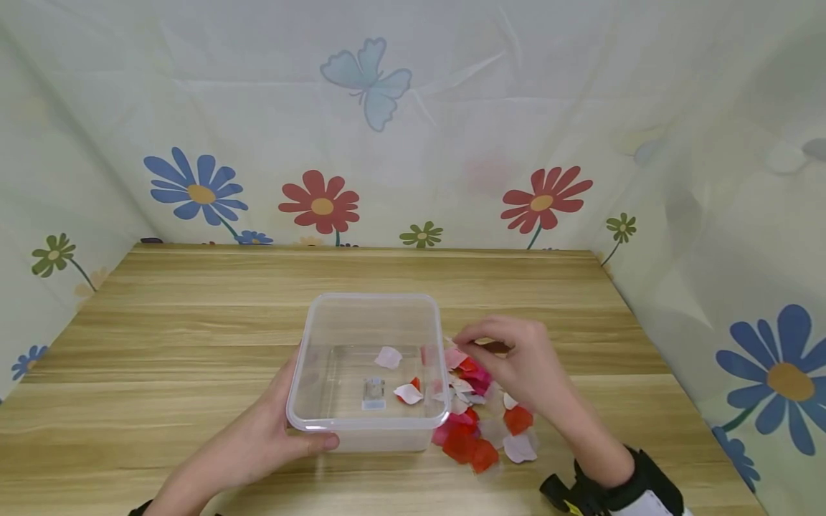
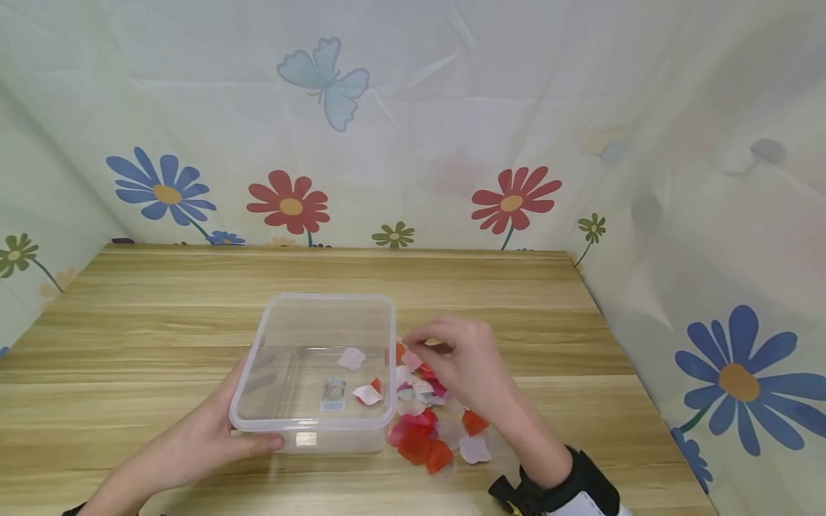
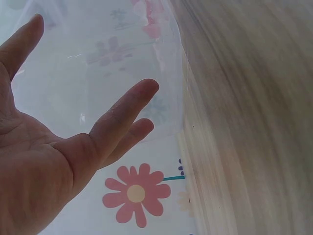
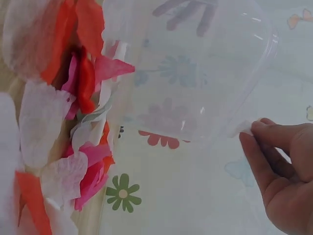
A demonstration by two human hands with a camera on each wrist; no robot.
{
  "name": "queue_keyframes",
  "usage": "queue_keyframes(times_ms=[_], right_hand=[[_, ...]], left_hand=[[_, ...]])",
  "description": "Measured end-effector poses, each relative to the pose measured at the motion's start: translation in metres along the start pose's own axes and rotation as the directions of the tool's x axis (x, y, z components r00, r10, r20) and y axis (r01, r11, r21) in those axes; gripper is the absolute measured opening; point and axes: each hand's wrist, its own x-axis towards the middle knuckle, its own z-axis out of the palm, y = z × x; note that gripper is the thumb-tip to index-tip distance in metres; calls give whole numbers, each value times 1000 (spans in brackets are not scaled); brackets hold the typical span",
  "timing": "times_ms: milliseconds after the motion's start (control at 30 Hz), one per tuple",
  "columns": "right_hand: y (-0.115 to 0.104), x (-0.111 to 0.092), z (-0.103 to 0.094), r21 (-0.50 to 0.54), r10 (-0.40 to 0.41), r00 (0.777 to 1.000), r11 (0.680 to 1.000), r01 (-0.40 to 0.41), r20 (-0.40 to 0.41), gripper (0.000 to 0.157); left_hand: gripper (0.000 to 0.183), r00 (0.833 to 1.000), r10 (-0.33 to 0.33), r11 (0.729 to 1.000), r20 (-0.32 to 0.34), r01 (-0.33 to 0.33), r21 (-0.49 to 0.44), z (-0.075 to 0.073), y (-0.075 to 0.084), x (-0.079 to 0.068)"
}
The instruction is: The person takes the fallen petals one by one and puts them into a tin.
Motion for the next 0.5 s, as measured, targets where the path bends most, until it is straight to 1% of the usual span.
queue_keyframes(times_ms=[100,233,267,367,500], right_hand=[[-4,1,1,43,-71,997,996,72,-18,29],[-9,2,5,120,-155,988,980,157,-25,11],[-10,3,7,135,-177,984,974,180,-28,11],[-13,4,13,163,-248,968,954,251,-39,22],[-18,5,20,160,-318,948,934,319,-34,24]], left_hand=[[121,1000,14,1000,-3,-14,1,0,-1,0],[121,999,38,999,-11,-38,-8,0,-3,0],[121,999,39,999,-11,-39,-12,1,-3,0],[122,999,35,999,-12,-35,-7,1,-4,0],[120,999,31,1000,-14,-31,2,1,2,0]])
